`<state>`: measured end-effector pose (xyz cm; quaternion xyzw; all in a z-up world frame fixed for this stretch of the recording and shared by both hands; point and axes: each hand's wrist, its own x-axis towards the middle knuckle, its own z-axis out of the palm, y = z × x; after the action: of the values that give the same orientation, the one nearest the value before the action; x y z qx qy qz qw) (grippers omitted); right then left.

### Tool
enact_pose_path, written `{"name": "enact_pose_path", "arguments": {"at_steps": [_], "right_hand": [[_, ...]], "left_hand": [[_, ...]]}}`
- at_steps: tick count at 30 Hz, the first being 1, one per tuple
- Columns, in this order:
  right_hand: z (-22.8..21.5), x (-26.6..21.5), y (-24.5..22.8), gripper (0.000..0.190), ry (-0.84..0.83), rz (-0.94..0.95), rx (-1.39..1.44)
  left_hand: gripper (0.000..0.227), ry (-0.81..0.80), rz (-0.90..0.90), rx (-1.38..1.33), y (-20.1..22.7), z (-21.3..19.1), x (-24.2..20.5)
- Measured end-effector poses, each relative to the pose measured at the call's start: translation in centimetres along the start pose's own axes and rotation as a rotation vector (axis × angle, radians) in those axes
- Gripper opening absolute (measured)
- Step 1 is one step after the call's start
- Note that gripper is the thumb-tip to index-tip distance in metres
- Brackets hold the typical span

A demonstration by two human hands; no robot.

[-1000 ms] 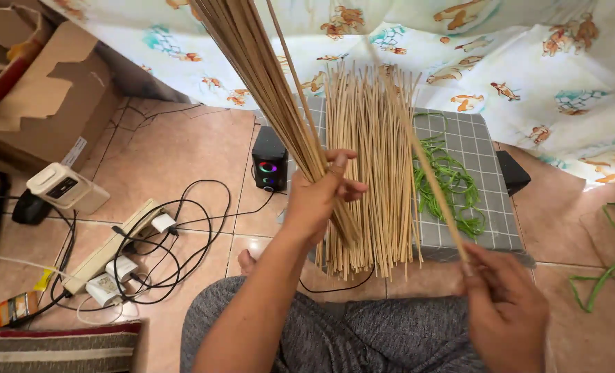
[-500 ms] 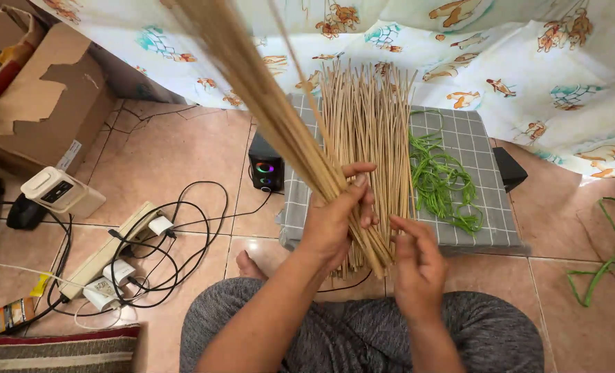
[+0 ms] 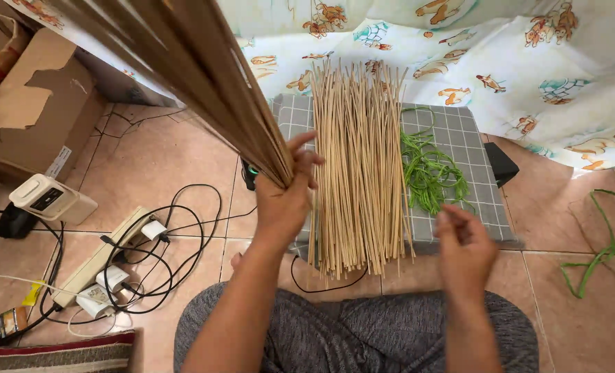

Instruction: Tying thin bamboo sticks into bundles using green plastic strips while sitting on the floor.

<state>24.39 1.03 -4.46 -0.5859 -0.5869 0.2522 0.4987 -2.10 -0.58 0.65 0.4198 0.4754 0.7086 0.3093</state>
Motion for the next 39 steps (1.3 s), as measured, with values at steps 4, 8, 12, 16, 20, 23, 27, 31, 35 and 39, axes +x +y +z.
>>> {"name": "enact_pose_path", "arguments": {"at_steps": [4, 8, 12, 16, 20, 23, 27, 31, 35, 39], "right_hand": [[-1.8, 5.2, 4.9, 0.019, 0.051, -0.137, -0.277], [-1.2, 10.0, 6.3, 0.048, -0.025, -0.107, -0.465], [-1.6, 12.4, 6.9, 0.029, -0.077, -0.096, -0.402], [-2.8, 12.0, 1.0, 0.021, -0.048, -0.197, -0.195], [-3.1, 10.0, -5.0, 0.023, -0.160, -0.315, -0.081], [-2.3, 7.8, -7.9, 0.025, -0.300, -0.383, -0.101], [-1.0, 5.3, -10.0, 0.025, -0.501, -0.368, -0.014], [-2.0, 5.6, -8.9, 0.021, -0.551, -0.263, 0.038], [-2.7, 5.4, -9.8, 0.020, -0.482, -0.230, -0.035], [-5.0, 6.1, -8.0, 0.039, -0.291, -0.337, -0.078]], "left_hand": [[0.022, 0.021, 0.022, 0.054, -1.4, -0.2, 0.9], [0.016, 0.046, -0.127, 0.077, -3.4, 0.0, 1.3], [0.019, 0.024, -0.267, 0.093, -3.3, 0.4, 1.4], [0.025, -0.058, -0.188, 0.144, -0.7, 0.8, 1.0], [0.037, -0.256, -0.349, 0.094, 1.0, 2.5, 0.8], [0.047, -0.375, -0.405, -0.027, 2.6, 3.8, -0.3], [0.028, -0.482, -0.308, -0.256, 1.7, 5.2, -2.4], [0.021, -0.500, -0.337, -0.080, 0.6, 3.3, -1.2], [0.015, -0.617, -0.654, -0.513, 0.1, 1.3, -0.6], [0.020, -0.776, -0.684, -0.601, -0.9, -0.8, -0.1]]}}
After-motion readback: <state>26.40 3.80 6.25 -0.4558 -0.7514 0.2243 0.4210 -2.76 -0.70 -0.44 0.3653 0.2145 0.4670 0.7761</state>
